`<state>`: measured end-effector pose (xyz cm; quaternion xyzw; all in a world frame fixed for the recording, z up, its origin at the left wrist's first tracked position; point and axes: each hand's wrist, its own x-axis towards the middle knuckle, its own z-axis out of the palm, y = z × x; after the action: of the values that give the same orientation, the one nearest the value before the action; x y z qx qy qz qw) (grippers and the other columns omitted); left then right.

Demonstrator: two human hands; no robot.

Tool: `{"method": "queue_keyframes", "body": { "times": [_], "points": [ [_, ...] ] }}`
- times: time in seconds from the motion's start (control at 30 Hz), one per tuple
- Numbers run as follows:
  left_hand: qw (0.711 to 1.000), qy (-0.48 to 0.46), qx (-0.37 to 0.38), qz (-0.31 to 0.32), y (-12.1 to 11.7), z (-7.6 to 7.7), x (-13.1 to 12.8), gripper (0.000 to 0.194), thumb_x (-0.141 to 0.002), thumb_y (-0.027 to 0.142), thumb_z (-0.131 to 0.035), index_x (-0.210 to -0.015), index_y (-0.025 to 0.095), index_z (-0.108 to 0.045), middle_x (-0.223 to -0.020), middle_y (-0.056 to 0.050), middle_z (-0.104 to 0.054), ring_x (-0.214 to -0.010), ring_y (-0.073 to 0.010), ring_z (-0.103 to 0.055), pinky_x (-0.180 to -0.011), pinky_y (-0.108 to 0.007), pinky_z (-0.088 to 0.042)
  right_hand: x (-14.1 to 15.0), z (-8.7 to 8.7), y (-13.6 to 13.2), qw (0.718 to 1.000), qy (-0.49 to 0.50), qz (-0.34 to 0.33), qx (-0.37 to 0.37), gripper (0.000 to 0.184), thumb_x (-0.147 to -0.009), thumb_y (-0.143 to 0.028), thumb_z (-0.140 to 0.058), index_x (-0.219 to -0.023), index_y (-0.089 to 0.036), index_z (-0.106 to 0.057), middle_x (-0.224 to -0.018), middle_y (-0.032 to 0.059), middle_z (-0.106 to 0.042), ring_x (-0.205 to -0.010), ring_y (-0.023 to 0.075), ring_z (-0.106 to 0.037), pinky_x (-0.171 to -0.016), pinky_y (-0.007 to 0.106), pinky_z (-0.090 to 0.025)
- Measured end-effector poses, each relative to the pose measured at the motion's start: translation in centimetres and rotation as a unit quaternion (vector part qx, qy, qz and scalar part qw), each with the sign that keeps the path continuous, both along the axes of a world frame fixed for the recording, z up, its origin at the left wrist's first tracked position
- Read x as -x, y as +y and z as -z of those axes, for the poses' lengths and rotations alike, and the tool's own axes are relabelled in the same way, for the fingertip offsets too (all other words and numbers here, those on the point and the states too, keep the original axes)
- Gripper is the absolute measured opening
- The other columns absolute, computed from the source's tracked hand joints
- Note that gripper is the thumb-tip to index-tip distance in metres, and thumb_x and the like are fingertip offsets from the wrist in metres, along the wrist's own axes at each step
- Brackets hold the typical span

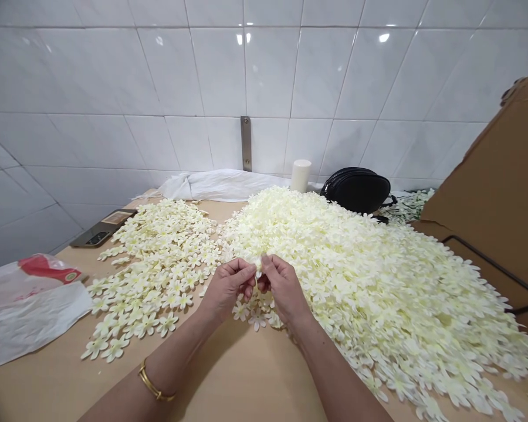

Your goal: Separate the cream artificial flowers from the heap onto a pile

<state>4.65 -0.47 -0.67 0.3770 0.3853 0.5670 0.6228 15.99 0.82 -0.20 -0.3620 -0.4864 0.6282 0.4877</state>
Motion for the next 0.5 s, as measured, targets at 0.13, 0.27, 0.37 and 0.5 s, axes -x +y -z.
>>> {"method": "queue_keyframes", "body": {
  "times": [0.13,0.27,0.37,0.5],
  "points": [
    [1.0,-0.02,0.002,-0.005,0.1,0.09,-0.01,0.03,-0.058,0.034,-0.071,-0.055,0.013,-0.05,-0.042,0.004,-0.052,-0.031,-0.0044,-0.042,-0.03,-0.015,-0.029,0.06,-0.15,-0.2,1.0,0.007,-0.01,0.004,0.03,-0.064,-0.04,-0.068,-0.062,-0.017,-0.049,-0.05,-0.0056,-0.047,-0.046,0.0063,-0.04,-0.047,0.02,-0.031],
    [0.997,-0.065,0.017,0.036,0.09,-0.1,0.05,0.025,-0.057,0.029,-0.072,-0.059,0.012,-0.054,-0.047,0.002,-0.056,-0.036,-0.0046,-0.046,-0.034,-0.015,-0.035,-0.1,-0.06,0.04,0.998,0.051,-0.007,0.028,0.03,-0.065,-0.039,-0.068,-0.059,-0.016,-0.05,-0.049,-0.0046,-0.048,-0.044,0.0063,-0.04,-0.045,0.02,-0.032],
    [0.995,-0.079,0.014,0.061,0.08,-0.29,0.17,0.022,-0.056,0.024,-0.073,-0.063,0.011,-0.056,-0.05,0.0,-0.059,-0.038,-0.0056,-0.049,-0.038,-0.016,-0.038,-0.31,0.02,0.36,0.995,0.081,-0.005,0.058,0.031,-0.065,-0.04,-0.068,-0.058,-0.015,-0.051,-0.048,-0.0033,-0.05,-0.044,0.0065,-0.041,-0.045,0.02,-0.032],
    [0.996,-0.076,0.026,0.047,0.19,-0.37,0.24,0.021,-0.055,0.021,-0.072,-0.063,0.011,-0.055,-0.049,0.0,-0.059,-0.037,-0.0061,-0.049,-0.037,-0.016,-0.037,-0.45,0.06,0.56,0.992,0.093,-0.018,0.08,0.032,-0.063,-0.04,-0.069,-0.056,-0.015,-0.051,-0.048,-0.0013,-0.052,-0.044,0.0074,-0.043,-0.045,0.021,-0.033]
  ]
}}
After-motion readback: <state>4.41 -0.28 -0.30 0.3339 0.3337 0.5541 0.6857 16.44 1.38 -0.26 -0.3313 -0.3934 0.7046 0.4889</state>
